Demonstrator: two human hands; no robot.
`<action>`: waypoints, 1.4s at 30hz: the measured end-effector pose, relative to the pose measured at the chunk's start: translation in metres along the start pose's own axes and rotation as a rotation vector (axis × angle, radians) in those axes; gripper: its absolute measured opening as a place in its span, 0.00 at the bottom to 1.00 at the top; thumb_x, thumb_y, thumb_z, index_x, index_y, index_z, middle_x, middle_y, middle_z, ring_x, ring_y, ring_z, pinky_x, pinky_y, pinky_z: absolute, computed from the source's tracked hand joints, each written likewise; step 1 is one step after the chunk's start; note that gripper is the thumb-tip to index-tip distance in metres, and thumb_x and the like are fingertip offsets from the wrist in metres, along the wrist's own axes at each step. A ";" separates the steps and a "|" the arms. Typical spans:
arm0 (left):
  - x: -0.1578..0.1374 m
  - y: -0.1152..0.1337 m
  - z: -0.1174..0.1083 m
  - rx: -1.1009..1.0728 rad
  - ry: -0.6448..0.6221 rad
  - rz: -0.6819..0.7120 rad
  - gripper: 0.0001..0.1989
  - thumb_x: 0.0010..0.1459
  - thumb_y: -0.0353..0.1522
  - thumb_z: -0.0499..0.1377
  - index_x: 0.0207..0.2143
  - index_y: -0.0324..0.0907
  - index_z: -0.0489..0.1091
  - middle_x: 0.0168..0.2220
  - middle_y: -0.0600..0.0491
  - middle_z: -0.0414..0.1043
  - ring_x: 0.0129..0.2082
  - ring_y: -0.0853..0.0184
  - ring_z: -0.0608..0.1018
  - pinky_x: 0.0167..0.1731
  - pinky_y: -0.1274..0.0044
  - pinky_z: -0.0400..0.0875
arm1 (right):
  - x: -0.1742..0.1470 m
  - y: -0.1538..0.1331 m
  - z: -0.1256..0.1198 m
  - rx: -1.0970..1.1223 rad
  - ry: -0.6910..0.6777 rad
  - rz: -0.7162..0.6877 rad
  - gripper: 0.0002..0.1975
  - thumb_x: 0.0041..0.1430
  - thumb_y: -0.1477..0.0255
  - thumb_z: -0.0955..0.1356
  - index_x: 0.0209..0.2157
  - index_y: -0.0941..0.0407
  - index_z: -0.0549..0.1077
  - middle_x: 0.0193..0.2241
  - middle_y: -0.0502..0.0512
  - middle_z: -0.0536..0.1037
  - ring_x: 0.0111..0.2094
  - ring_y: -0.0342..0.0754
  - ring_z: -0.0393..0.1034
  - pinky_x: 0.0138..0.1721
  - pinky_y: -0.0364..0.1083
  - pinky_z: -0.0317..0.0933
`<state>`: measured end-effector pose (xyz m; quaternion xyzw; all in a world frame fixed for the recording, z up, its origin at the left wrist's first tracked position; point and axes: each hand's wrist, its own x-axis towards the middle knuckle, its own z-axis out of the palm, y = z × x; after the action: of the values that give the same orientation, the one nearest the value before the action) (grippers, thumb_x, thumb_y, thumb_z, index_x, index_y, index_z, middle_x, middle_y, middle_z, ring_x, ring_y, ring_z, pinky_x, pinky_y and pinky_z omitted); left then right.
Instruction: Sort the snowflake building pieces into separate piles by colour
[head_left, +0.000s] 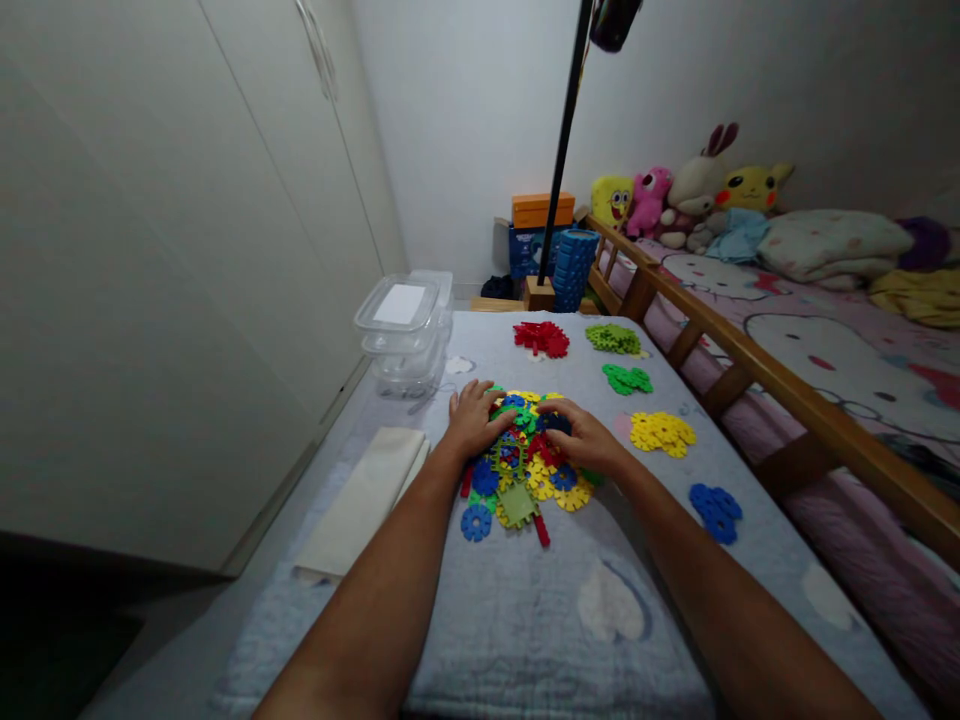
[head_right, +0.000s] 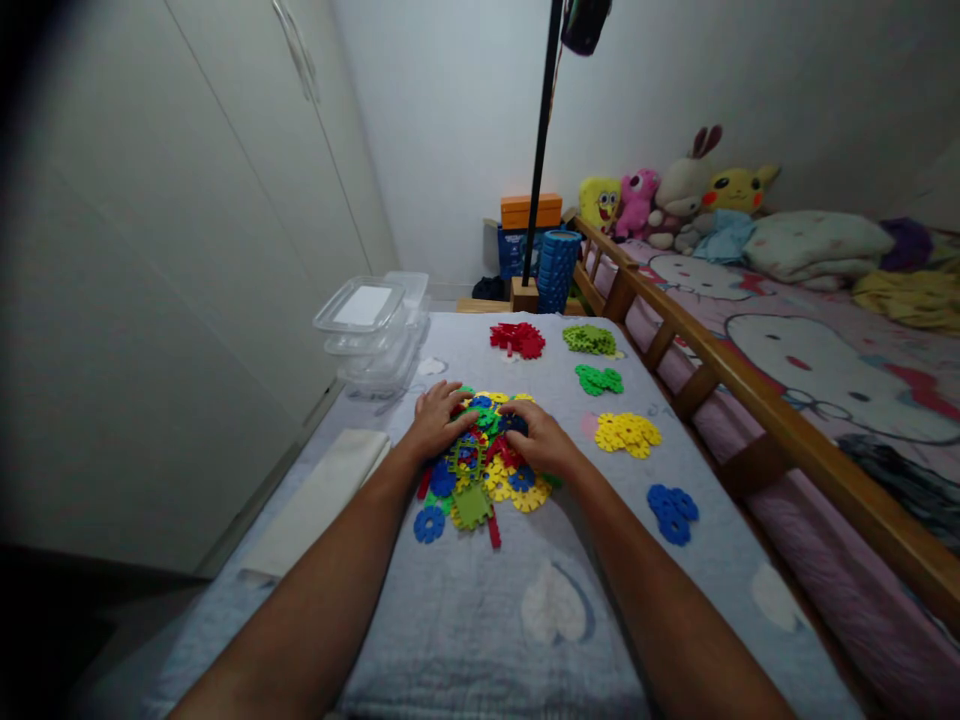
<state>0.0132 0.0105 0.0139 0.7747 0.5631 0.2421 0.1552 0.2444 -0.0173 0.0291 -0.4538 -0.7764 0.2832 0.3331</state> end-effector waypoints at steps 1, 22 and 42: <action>-0.001 0.003 0.000 -0.002 -0.017 0.006 0.22 0.61 0.45 0.57 0.55 0.49 0.70 0.65 0.47 0.63 0.68 0.49 0.57 0.64 0.49 0.46 | -0.006 0.004 0.002 -0.014 0.018 -0.014 0.23 0.53 0.71 0.68 0.52 0.54 0.73 0.53 0.58 0.74 0.55 0.53 0.67 0.60 0.54 0.58; 0.000 0.025 0.006 -0.031 0.043 0.002 0.12 0.55 0.29 0.57 0.41 0.45 0.75 0.44 0.51 0.80 0.47 0.60 0.78 0.55 0.67 0.64 | -0.021 0.021 0.026 -0.235 0.190 -0.067 0.27 0.57 0.64 0.68 0.57 0.58 0.69 0.54 0.66 0.73 0.56 0.58 0.67 0.58 0.60 0.61; -0.004 0.030 -0.010 -0.553 -0.050 0.128 0.14 0.59 0.38 0.53 0.36 0.42 0.77 0.36 0.52 0.80 0.39 0.63 0.79 0.45 0.72 0.72 | -0.023 0.016 0.026 -0.325 0.247 -0.109 0.24 0.57 0.69 0.67 0.56 0.58 0.71 0.51 0.65 0.76 0.53 0.58 0.68 0.57 0.60 0.60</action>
<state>0.0311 -0.0029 0.0371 0.7427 0.4218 0.3766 0.3587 0.2415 -0.0345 -0.0050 -0.4902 -0.7886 0.0779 0.3630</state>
